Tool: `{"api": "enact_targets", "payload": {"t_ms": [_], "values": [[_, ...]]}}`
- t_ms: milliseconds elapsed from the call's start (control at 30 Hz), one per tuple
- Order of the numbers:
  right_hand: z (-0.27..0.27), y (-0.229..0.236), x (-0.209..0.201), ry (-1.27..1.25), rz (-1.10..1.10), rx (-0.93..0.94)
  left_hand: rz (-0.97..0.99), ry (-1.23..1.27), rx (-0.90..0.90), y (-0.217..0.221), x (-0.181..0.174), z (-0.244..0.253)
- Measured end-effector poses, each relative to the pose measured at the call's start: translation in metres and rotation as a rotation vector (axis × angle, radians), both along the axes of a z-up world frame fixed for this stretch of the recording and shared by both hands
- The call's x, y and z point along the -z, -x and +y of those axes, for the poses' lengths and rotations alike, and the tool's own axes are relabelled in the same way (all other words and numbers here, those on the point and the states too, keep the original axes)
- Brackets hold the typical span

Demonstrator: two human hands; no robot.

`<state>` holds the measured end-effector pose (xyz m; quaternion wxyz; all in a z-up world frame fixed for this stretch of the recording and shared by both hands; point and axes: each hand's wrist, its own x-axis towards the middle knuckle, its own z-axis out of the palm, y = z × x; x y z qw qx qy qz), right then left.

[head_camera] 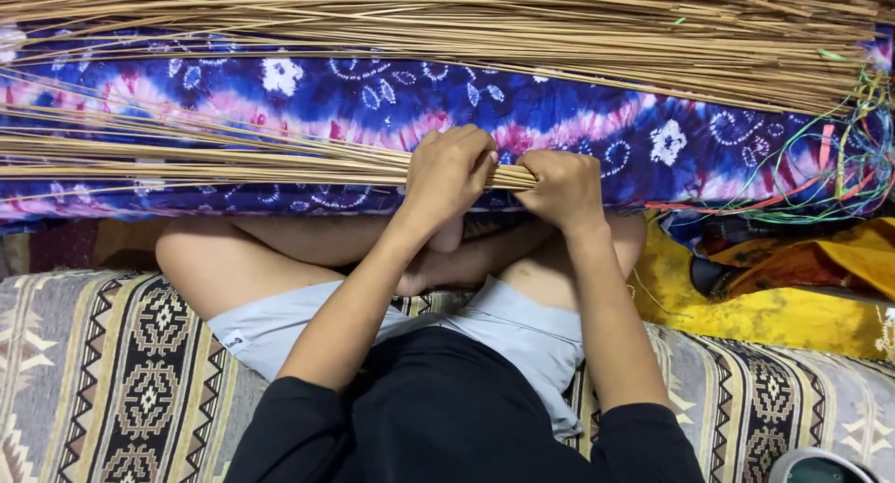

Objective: Sorting, aligning, and bundling long rattan sticks by hand on a floor mat.

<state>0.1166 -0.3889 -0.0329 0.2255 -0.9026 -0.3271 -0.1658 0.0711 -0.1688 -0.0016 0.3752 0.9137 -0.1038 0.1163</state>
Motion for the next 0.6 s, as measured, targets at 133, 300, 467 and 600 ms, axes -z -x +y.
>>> {"api": "enact_targets", "payload": {"t_ms": [133, 300, 467, 600], "values": [[-0.003, -0.002, 0.007, -0.005, 0.003, -0.010, 0.035, 0.029, -0.001, 0.000, 0.002, 0.002], [-0.003, -0.003, 0.009, -0.005, -0.013, -0.013, 0.137, 0.236, 0.007, 0.003, -0.014, 0.009], [-0.004, -0.004, 0.011, -0.015, -0.022, -0.028, 0.153, 0.614, 0.018, 0.004, -0.007, 0.027], [-0.005, -0.004, 0.011, 0.011, -0.050, -0.038, -0.129, -0.266, 0.029, 0.027, -0.042, 0.072]]}}
